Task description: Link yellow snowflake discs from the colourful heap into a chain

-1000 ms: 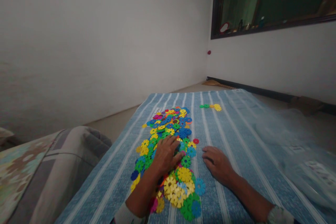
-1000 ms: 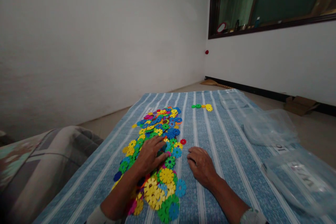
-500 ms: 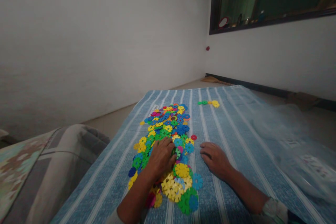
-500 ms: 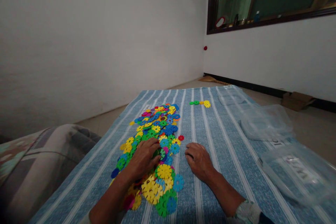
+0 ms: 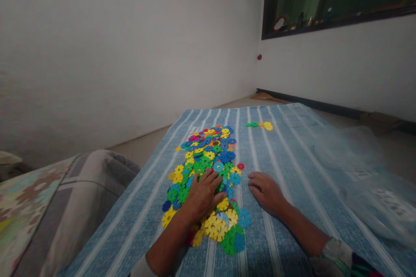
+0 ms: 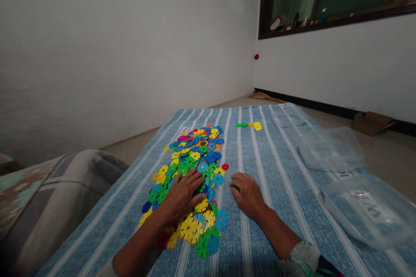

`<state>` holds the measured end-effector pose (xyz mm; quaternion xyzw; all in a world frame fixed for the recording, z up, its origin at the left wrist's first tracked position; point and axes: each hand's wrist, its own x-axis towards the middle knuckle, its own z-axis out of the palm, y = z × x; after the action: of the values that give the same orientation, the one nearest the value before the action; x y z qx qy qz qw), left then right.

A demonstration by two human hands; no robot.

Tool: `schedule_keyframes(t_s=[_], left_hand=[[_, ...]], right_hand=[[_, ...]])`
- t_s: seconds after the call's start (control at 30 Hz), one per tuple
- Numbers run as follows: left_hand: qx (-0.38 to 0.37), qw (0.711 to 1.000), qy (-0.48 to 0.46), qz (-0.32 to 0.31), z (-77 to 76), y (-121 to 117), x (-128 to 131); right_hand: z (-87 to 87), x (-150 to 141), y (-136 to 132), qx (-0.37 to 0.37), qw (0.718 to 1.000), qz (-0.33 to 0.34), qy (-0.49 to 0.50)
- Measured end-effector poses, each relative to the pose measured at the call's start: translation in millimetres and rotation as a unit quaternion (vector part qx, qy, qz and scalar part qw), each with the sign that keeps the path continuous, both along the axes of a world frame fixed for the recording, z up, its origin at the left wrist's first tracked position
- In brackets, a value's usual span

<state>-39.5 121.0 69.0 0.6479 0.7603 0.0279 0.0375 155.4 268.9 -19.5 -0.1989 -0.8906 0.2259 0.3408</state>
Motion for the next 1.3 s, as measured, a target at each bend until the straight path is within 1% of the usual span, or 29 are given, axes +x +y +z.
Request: schedule_keyframes(t_s=[0.17,0.27,0.37,0.47,0.6,0.83,1.0,1.17,1.3], left_hand=[[-0.001,1.000,0.003,0.023,-1.0,-5.0,-13.6],[0.019,0.999,0.002,0.032,-2.2,-3.4,-17.0],[0.042,0.999,0.002,0.011,-3.9,3.6,-16.4],[0.032,0.999,0.003,-0.014,-6.9,13.7,-15.2],[0.017,1.000,0.025,-0.004,-9.4,20.7,-16.9],[0.030,0.999,0.026,0.030,-1.1,13.7,-23.5],[0.027,0.999,0.014,0.041,-1.6,10.3,-33.3],[0.042,0.998,0.016,0.042,-1.7,11.0,-37.7],[0.048,0.999,0.013,0.015,-0.5,15.3,-33.4]], right_hand=[[-1.4,0.7,1.4,-0.003,1.000,-0.002,-0.005],[-1.4,0.8,1.5,-0.008,1.000,-0.001,-0.007],[-0.3,1.0,0.8,-0.014,1.000,-0.006,-0.009],[1.4,1.2,-0.1,-0.017,1.000,-0.007,-0.008],[2.9,1.3,-0.3,-0.018,1.000,-0.006,-0.003],[2.2,2.2,1.3,-0.023,1.000,-0.001,-0.005],[3.3,2.7,0.8,-0.021,1.000,-0.003,-0.002],[5.6,2.8,-0.2,-0.020,1.000,-0.006,-0.001],[5.0,2.7,-0.9,-0.021,1.000,-0.011,-0.003]])
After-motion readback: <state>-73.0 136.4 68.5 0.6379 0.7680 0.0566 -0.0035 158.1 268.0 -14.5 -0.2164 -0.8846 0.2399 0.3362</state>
